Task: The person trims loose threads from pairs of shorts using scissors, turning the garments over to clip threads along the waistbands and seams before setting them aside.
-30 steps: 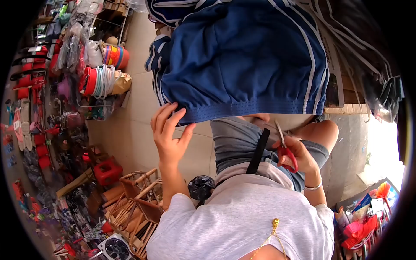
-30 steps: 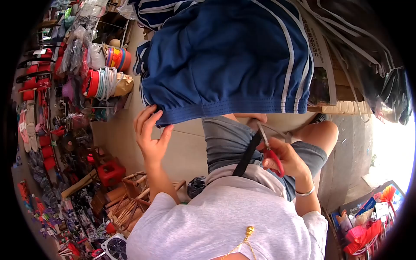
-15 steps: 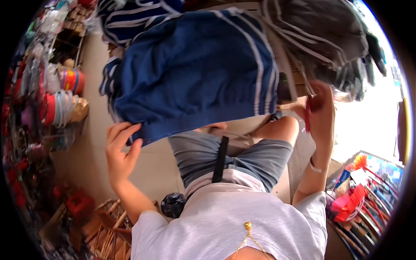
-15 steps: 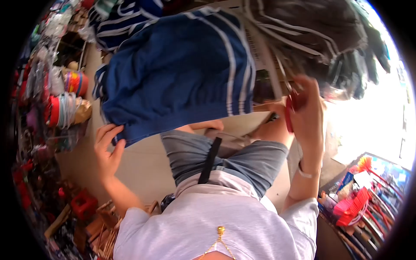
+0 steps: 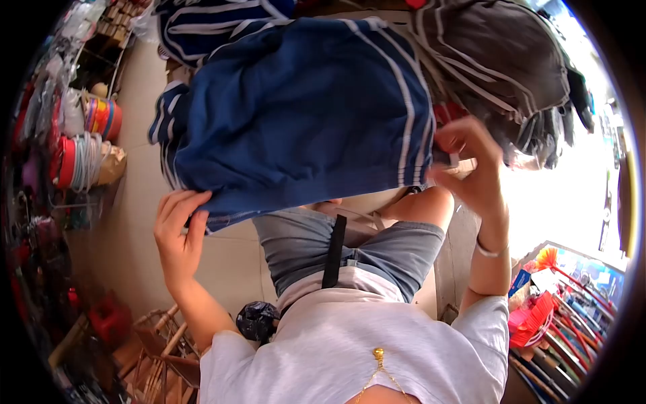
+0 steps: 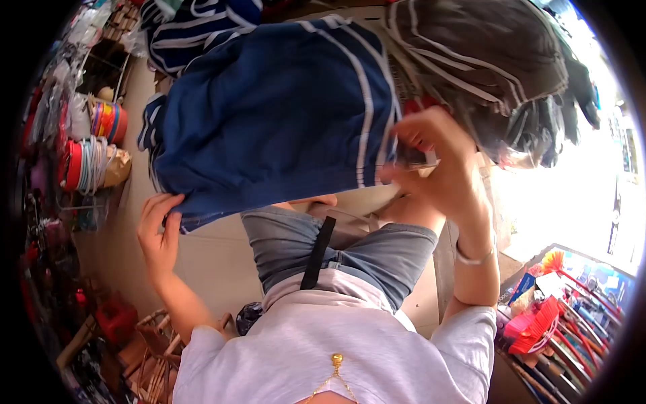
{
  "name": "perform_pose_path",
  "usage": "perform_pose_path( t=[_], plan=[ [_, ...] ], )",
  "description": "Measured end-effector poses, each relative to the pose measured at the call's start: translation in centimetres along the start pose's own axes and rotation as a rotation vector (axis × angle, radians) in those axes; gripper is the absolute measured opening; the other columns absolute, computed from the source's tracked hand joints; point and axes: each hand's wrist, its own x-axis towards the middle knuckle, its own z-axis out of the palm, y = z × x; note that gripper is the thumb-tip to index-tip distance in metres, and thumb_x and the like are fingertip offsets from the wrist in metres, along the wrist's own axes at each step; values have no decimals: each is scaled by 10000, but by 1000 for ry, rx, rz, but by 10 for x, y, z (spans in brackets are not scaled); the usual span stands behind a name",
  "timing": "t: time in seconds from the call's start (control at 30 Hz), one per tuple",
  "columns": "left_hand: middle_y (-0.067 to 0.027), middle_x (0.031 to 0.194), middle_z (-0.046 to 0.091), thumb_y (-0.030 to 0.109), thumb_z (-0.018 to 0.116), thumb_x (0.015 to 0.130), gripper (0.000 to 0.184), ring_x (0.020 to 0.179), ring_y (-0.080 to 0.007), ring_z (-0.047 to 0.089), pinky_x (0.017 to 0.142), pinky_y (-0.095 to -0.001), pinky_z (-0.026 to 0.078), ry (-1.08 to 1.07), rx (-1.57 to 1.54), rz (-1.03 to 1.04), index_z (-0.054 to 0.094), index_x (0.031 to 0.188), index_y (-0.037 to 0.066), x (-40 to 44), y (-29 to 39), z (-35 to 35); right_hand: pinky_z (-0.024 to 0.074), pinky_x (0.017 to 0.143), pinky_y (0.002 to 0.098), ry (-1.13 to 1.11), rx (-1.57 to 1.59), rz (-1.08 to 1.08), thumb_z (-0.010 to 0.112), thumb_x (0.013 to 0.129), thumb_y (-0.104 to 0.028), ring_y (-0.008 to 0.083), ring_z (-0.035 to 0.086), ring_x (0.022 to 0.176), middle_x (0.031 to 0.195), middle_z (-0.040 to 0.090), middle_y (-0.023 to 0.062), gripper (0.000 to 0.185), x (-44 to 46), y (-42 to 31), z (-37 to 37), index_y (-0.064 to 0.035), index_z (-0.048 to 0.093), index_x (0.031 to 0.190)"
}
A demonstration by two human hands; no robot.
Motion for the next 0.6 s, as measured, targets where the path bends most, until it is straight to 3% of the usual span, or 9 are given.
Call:
perform_pose_path(
  t=[0.03,0.1,0.23,0.3,0.4,0.5,0.53,0.57,0.6],
  plan=[
    [-125,916,628,-17,642,749,208,874,-295,577,783,-352,463,-1,16,-12,668,955,-12,1,1,0,483,670,342,-89,82,-78,838,606,-200,249,590,768,855,566,79,450,-4,-7,8,-57,634,980],
    [-121,922,625,-5,651,765,187,876,-263,580,754,-328,465,51,-73,-115,670,951,-2,1,-1,2,480,672,365,-59,-220,-229,847,525,-252,275,576,810,910,568,84,497,-5,-15,26,-87,639,946],
    [-79,887,598,26,694,760,153,836,-212,576,733,-286,461,225,-90,-174,665,908,2,1,-7,6,477,660,370,-13,-281,-260,830,521,-236,276,568,804,909,565,88,483,-6,-4,30,-80,627,931],
    [-60,860,574,37,712,757,157,755,-173,557,689,-260,453,242,-19,-149,664,902,0,1,-9,3,476,656,370,-29,-293,-267,824,521,-227,275,566,799,911,563,90,475,-6,-10,32,-77,624,925],
    [-41,865,558,68,715,801,144,658,-80,490,595,-200,400,197,-204,-312,660,902,-18,-3,-15,4,474,635,358,-7,-406,-260,798,515,-150,273,568,780,864,571,89,391,-5,-15,39,-58,626,853],
    [-23,845,556,89,697,842,143,666,-64,484,595,-186,389,264,-301,-307,648,895,-35,-2,-18,6,478,640,351,31,-189,-185,780,515,-118,276,575,782,864,578,89,373,-5,-9,38,-41,632,849],
    [-23,845,556,89,697,842,143,666,-64,484,595,-186,389,266,-300,-305,648,895,-35,-2,-16,5,480,650,337,-33,-201,-331,759,592,-89,269,583,768,887,580,102,319,2,-15,31,-22,643,882],
    [-19,856,564,95,689,854,147,668,-56,477,597,-181,384,281,-403,-353,644,894,-39,-2,-14,3,480,650,337,-30,-203,-335,759,592,-89,269,583,768,887,580,102,319,1,-14,31,-22,643,882],
    [-15,867,571,100,681,867,152,670,-47,471,599,-176,379,296,-507,-397,639,893,-44,-1,-12,2,479,652,330,-54,-86,-121,748,637,-85,265,584,755,877,577,106,284,0,-11,32,-20,648,895]
  ],
)
